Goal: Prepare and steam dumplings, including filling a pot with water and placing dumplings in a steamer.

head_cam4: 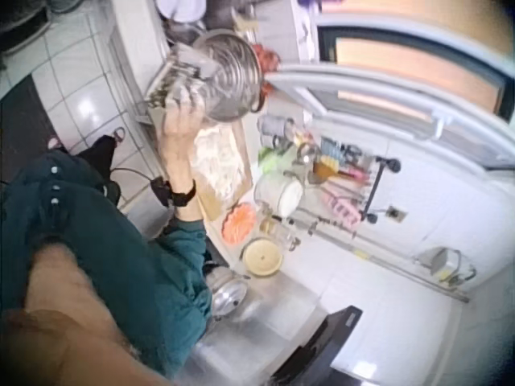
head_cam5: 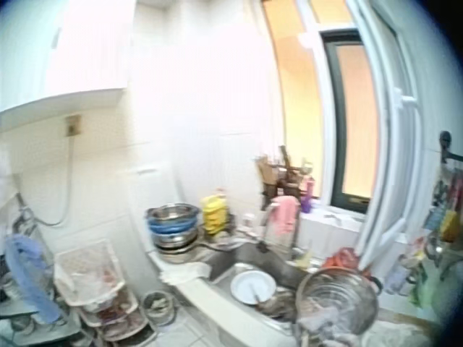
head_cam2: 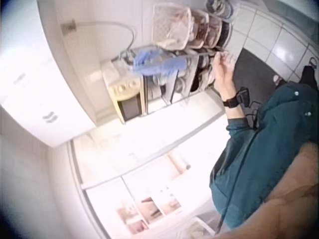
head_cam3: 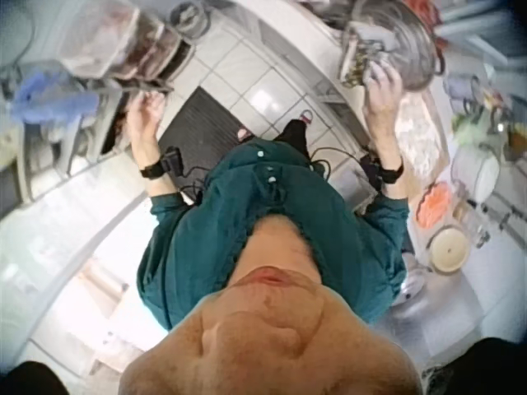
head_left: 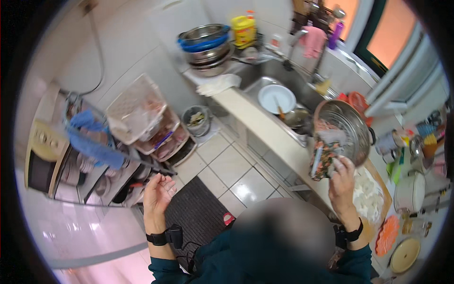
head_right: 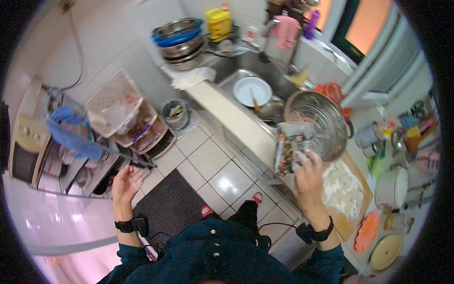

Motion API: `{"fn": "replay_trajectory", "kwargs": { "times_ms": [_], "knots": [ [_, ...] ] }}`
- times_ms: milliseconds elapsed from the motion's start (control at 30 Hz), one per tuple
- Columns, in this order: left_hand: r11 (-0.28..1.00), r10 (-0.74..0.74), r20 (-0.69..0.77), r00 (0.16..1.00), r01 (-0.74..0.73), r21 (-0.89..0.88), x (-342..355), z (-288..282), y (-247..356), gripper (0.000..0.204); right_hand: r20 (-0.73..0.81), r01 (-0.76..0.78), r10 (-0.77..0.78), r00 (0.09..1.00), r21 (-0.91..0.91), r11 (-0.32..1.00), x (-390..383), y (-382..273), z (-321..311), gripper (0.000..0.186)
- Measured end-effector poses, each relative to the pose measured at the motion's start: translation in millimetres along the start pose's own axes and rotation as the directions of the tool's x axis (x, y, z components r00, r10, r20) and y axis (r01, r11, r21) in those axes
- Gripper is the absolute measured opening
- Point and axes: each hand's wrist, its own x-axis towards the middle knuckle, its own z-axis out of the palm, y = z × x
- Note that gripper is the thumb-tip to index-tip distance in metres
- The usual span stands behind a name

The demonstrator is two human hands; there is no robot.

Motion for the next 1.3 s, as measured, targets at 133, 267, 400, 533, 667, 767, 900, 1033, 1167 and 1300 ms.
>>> {"fn": "replay_trajectory", "kwargs": {
  "times_ms": [133,267,400,533,667,767,900,1033,1167,1300],
  "knots": [
    [0.986,0.141,-0.181,0.973,-0.155,-0.066,-56,-101,57,0.015,0.099,0.126,-0.149,0.984,0.206,0.970,43,-85,64,0.026],
    [0.935,0.262,-0.288,0.921,-0.316,-0.160,-113,-213,90,0.015,0.155,0.145,-0.224,0.962,0.401,0.905,97,-153,127,0.028],
    [0.894,0.308,-0.426,0.851,-0.412,-0.177,-144,-249,98,0.014,0.177,0.184,-0.297,0.938,0.470,0.863,140,-190,207,0.026],
    [0.839,0.261,-0.627,0.734,-0.494,-0.229,-146,-248,97,0.015,0.418,0.064,-0.284,0.863,0.467,0.882,182,-210,303,0.013],
    [0.817,0.290,-0.611,0.737,-0.523,-0.242,-131,-273,105,0.016,0.490,0.008,-0.246,0.837,0.437,0.899,212,-221,425,0.011],
    [0.812,0.294,-0.754,0.587,-0.570,-0.127,-102,-253,119,0.015,0.696,-0.048,-0.235,0.678,0.362,0.931,256,-234,497,0.013],
    [0.786,0.283,-0.820,0.497,-0.610,-0.097,-44,-210,141,0.014,0.735,-0.211,-0.093,0.672,0.310,0.927,301,-255,595,0.013],
    [0.820,0.177,-0.737,0.652,-0.512,-0.256,-11,-171,168,0.010,0.801,-0.219,-0.055,0.597,0.228,0.949,352,-268,683,0.016],
    [0.860,0.099,-0.807,0.583,-0.458,-0.226,5,-159,177,0.020,0.793,-0.236,0.032,0.608,0.142,0.961,402,-278,737,0.011],
    [0.860,0.050,-0.853,0.519,-0.457,-0.228,5,-159,175,0.022,0.782,-0.172,-0.041,0.622,0.187,0.967,415,-283,776,0.032]
  ]
}}
